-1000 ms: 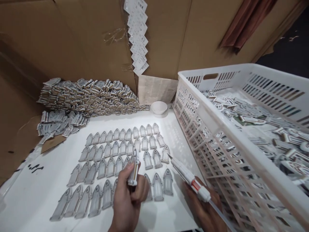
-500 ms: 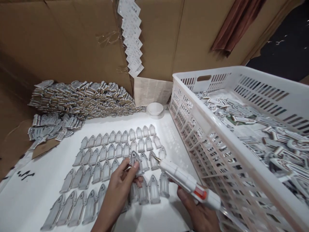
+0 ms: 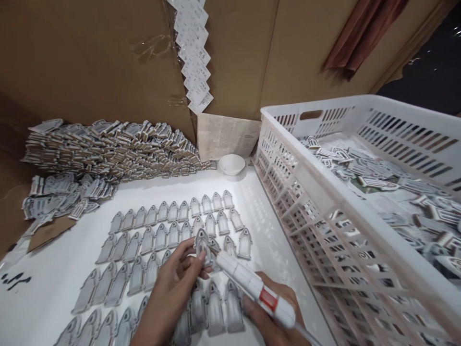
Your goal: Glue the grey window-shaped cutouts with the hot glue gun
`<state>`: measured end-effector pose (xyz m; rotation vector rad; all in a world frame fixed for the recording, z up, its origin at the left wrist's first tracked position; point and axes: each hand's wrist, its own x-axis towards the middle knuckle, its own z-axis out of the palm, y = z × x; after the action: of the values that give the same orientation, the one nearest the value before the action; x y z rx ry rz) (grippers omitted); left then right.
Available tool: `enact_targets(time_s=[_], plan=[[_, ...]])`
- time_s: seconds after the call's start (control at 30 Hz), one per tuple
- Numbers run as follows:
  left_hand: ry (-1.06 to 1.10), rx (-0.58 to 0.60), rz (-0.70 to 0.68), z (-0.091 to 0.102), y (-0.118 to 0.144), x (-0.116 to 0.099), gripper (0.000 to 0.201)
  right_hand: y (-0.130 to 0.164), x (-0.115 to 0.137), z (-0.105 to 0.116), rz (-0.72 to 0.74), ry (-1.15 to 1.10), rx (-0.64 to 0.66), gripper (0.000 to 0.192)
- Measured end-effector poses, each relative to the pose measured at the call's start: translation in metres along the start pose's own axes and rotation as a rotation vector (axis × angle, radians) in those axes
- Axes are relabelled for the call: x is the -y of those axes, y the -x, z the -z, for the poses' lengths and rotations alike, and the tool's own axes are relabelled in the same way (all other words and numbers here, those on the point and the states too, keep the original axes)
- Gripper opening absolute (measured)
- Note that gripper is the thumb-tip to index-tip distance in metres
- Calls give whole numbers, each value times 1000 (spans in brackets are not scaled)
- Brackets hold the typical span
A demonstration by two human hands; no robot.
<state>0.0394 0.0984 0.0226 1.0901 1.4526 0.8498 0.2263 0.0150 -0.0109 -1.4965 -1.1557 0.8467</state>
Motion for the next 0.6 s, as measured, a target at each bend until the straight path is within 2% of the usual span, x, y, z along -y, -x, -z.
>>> enact_targets(time_s=[0.13, 0.23, 0.37, 0.47, 0.6], plan=[[18, -5, -9, 5, -7, 7, 59, -2, -1, -3, -48, 18, 34, 56], [23, -19, -7, 7, -8, 8, 59, 1, -11, 0, -97, 15, 48, 55], [4, -20, -16, 10, -6, 8, 58, 13, -30, 1, -201, -2, -43, 59], [-30, -14, -5, 12, -3, 7, 58, 18, -35, 0, -283, 28, -82, 65], [-34, -9, -4, 12, 2, 6, 58, 11, -24, -1, -202, 69, 39, 54]])
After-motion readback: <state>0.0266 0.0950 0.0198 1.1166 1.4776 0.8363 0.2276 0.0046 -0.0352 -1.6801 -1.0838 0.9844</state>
